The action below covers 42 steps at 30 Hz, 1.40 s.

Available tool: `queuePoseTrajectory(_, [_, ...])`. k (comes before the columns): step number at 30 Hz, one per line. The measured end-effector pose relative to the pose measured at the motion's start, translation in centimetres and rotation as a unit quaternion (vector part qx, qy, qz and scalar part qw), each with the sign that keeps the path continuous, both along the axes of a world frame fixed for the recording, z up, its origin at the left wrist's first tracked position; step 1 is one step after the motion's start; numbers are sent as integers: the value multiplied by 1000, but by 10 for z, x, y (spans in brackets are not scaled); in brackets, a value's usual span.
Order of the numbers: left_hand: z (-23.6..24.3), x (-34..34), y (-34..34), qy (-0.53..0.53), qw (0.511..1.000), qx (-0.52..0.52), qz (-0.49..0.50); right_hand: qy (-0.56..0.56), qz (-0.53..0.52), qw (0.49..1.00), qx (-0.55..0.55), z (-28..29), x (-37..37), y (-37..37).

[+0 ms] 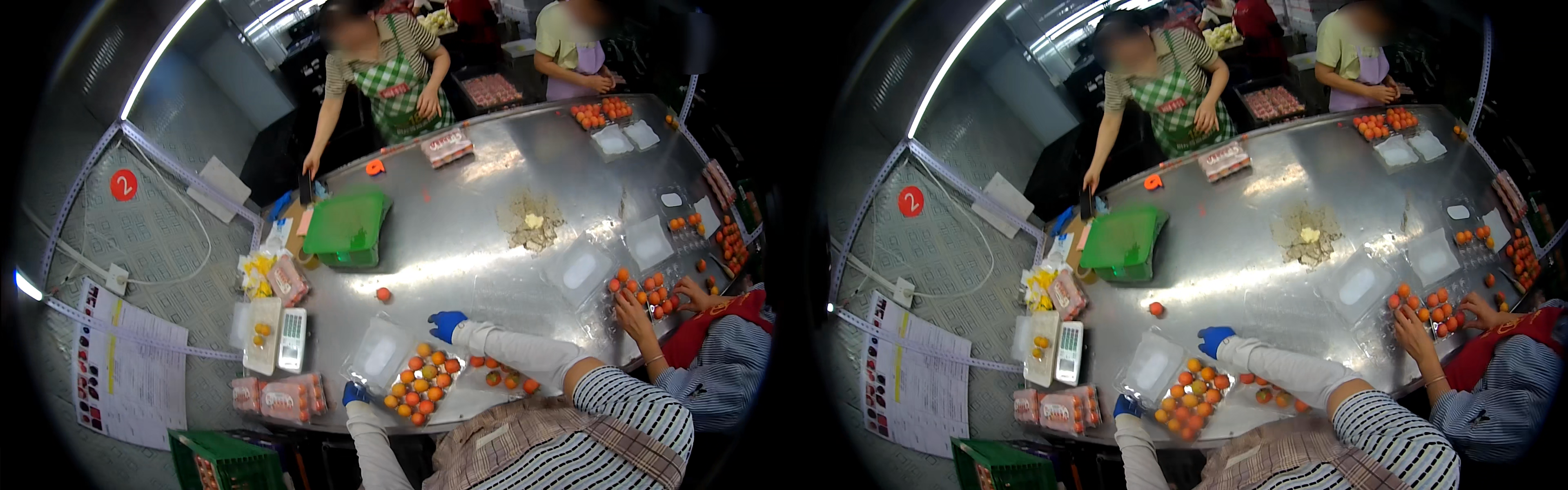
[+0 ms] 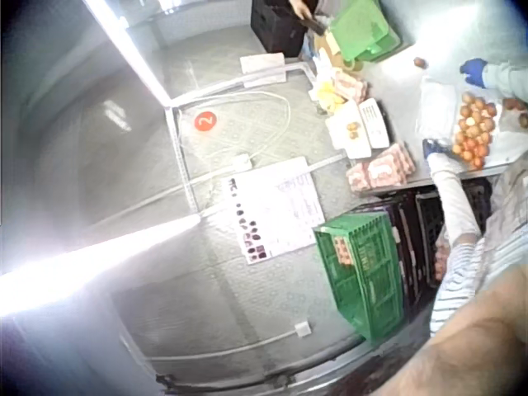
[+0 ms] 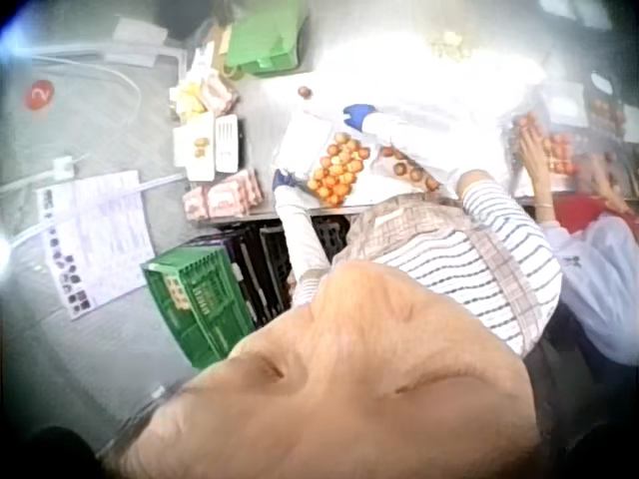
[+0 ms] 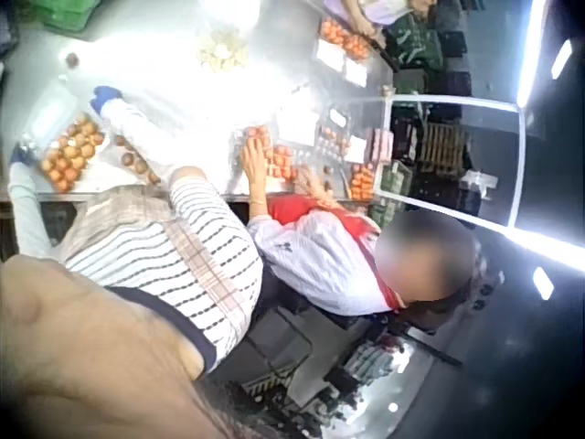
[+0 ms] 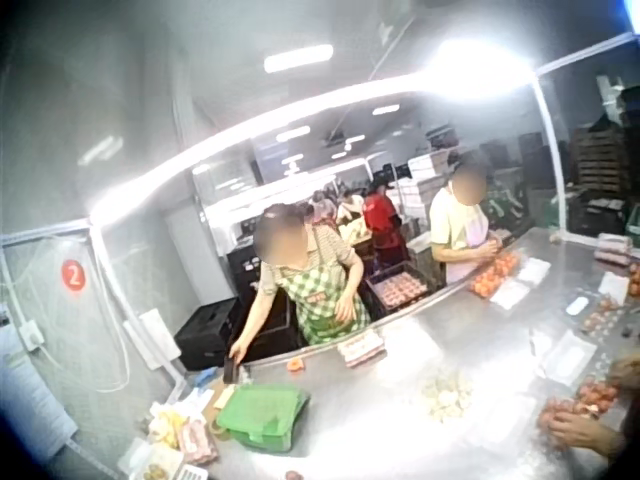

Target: The person picks small orange fruits from a metal table and places them into clear plastic trays. The person arranges the fruits in rows within the trays and then moves the filled trays to a green crate. Other workers are visible in the background performing similar tasks.

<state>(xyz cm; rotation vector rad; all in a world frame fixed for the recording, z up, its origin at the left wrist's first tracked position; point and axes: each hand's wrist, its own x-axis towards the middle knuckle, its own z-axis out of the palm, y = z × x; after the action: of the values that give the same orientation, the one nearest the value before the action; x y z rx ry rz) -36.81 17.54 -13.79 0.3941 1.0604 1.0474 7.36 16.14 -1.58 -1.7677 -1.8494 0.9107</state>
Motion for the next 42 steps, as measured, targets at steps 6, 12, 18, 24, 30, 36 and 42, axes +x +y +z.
queuePoseTrajectory(6, [51, 53, 56, 130, 987, -89, 45, 69, -56, 996, -29, -56, -29, 46])
queuePoseTrajectory(12, [76, 28, 31, 54, 990, -22, 130, 55, 27, 998, 14, -59, -45, 62])
queuePoseTrajectory(18, [144, 103, -60, 164, 980, 57, 97, 133, 64, 989, 4, -9, 17, 6])
queuePoseTrajectory(24, [77, 116, -164, 465, 879, 88, -48, 68, 46, 992, -97, 14, 26, -52])
queuePoseTrajectory(30, [39, 88, -140, 402, 910, 91, 38, -30, 55, 997, -51, -2, -8, -52])
queuePoseTrajectory(36, [33, 98, -103, 161, 970, 65, 169, 16, 39, 999, -1, -37, -21, -5])
queuePoseTrajectory(42, [52, 130, -135, 455, 874, 136, 100, 142, 25, 959, -244, -47, -10, -10])
